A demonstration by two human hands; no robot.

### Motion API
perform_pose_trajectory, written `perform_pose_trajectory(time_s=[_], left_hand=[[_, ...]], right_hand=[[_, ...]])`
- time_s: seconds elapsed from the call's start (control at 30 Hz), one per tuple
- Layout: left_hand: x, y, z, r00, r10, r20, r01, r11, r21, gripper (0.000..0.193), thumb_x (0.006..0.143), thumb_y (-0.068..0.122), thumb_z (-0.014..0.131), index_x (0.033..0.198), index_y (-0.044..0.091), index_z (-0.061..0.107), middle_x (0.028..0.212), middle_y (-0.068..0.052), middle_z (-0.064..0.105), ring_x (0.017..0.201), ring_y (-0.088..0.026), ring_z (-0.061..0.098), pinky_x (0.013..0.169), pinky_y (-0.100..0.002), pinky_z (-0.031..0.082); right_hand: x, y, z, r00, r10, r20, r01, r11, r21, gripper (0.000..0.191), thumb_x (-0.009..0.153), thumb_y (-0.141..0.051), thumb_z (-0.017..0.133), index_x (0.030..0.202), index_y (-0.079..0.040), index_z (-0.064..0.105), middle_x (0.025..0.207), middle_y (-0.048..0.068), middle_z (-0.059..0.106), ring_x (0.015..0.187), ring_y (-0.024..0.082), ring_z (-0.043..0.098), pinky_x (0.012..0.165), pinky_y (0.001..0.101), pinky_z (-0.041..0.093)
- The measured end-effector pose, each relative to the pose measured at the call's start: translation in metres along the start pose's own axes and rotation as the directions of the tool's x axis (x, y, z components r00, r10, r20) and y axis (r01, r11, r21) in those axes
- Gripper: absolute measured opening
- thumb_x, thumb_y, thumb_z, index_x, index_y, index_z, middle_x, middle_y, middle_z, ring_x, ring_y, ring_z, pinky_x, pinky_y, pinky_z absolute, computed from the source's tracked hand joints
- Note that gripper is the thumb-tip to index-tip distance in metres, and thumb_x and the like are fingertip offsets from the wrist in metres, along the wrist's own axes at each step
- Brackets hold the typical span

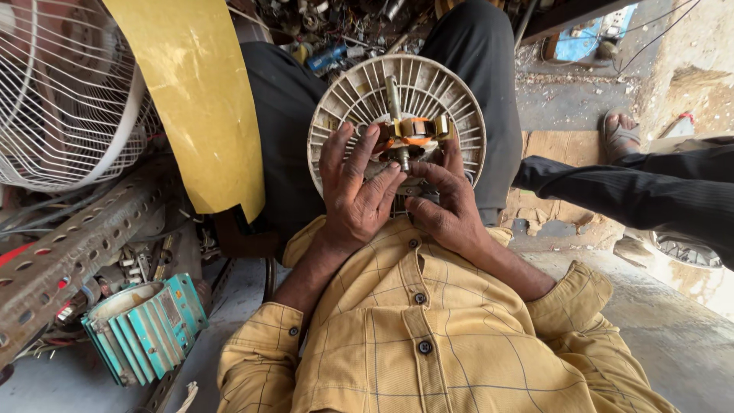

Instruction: The person cuts a piece of yellow insulating paper with scissors and wraps it around the copper windings of a motor stator. They then insert the wrapped assembly into the stator slots and adjust the fit by hand.

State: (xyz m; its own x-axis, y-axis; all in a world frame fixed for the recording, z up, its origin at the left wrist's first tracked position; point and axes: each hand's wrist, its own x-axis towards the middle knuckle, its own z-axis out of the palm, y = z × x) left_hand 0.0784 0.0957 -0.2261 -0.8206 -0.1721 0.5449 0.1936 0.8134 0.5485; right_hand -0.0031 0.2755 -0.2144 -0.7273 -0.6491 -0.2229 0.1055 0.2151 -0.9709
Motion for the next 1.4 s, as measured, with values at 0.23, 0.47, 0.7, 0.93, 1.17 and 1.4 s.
perform_pose_trajectory(time_s=[0.23, 0.47, 0.7, 0.93, 1.17, 1.4], left_hand=[[0.001, 0.0, 0.004, 0.993, -0.112, 0.047, 0.115, 0.992, -0.058, 0.017, 0.107, 0.021, 0.072, 0.102, 0.005, 0.071, 0.161, -0.018, 0.039, 0.155, -0.04, 0.03, 0.13, -0.056, 0.034], [0.008, -0.001, 0.007, 0.988, -0.153, 0.014, 0.153, 0.981, -0.118, 0.022, 0.11, 0.024, 0.065, 0.102, 0.004, 0.065, 0.158, -0.016, 0.039, 0.155, -0.039, 0.033, 0.131, -0.052, 0.038], [0.012, 0.001, -0.003, 0.989, -0.145, -0.04, 0.137, 0.977, -0.164, 0.023, 0.105, 0.028, 0.072, 0.11, 0.006, 0.068, 0.162, -0.017, 0.034, 0.155, -0.041, 0.03, 0.13, -0.055, 0.033], [0.004, 0.003, -0.006, 0.995, -0.092, 0.025, 0.092, 0.996, -0.014, 0.027, 0.098, 0.029, 0.085, 0.108, 0.008, 0.073, 0.165, -0.018, 0.031, 0.155, -0.041, 0.024, 0.13, -0.057, 0.028], [0.003, 0.003, -0.001, 0.996, -0.079, 0.047, 0.079, 0.997, -0.014, 0.016, 0.104, 0.021, 0.077, 0.104, 0.005, 0.074, 0.164, -0.016, 0.038, 0.157, -0.039, 0.027, 0.132, -0.055, 0.029], [0.004, 0.002, 0.001, 0.989, -0.102, 0.111, 0.112, 0.989, -0.091, 0.011, 0.108, 0.013, 0.065, 0.108, 0.002, 0.066, 0.164, -0.019, 0.031, 0.155, -0.044, 0.027, 0.131, -0.057, 0.032]], right_hand=[[0.001, 0.001, 0.0, 1.0, 0.015, 0.012, -0.016, 1.0, 0.019, 0.049, 0.079, -0.008, 0.069, 0.127, 0.004, 0.067, 0.171, 0.024, 0.01, 0.157, 0.036, 0.027, 0.124, 0.0407, 0.033], [0.0, 0.006, 0.001, 1.0, 0.006, 0.002, -0.006, 1.0, 0.023, 0.047, 0.083, -0.009, 0.071, 0.128, 0.004, 0.066, 0.172, 0.023, 0.012, 0.158, 0.035, 0.029, 0.125, 0.04, 0.033], [0.0, 0.003, 0.003, 1.0, -0.005, -0.01, 0.006, 0.996, 0.086, 0.043, 0.083, -0.008, 0.073, 0.124, 0.004, 0.066, 0.174, 0.024, 0.008, 0.163, 0.036, 0.017, 0.127, 0.0401, 0.026], [0.001, -0.002, 0.0, 1.0, 0.021, 0.006, -0.021, 1.0, 0.01, 0.045, 0.082, -0.011, 0.071, 0.126, 0.0, 0.069, 0.169, 0.026, 0.017, 0.161, 0.038, 0.022, 0.128, 0.0411, 0.024], [0.002, -0.004, 0.002, 1.0, -0.021, -0.008, 0.021, 0.999, -0.048, 0.048, 0.08, -0.006, 0.07, 0.127, 0.001, 0.068, 0.169, 0.024, 0.02, 0.159, 0.036, 0.028, 0.125, 0.0403, 0.034], [0.002, -0.008, 0.0, 0.999, -0.045, 0.016, 0.046, 0.994, -0.101, 0.05, 0.079, -0.001, 0.07, 0.128, 0.001, 0.063, 0.17, 0.024, 0.014, 0.149, 0.034, 0.041, 0.117, 0.0377, 0.043]])
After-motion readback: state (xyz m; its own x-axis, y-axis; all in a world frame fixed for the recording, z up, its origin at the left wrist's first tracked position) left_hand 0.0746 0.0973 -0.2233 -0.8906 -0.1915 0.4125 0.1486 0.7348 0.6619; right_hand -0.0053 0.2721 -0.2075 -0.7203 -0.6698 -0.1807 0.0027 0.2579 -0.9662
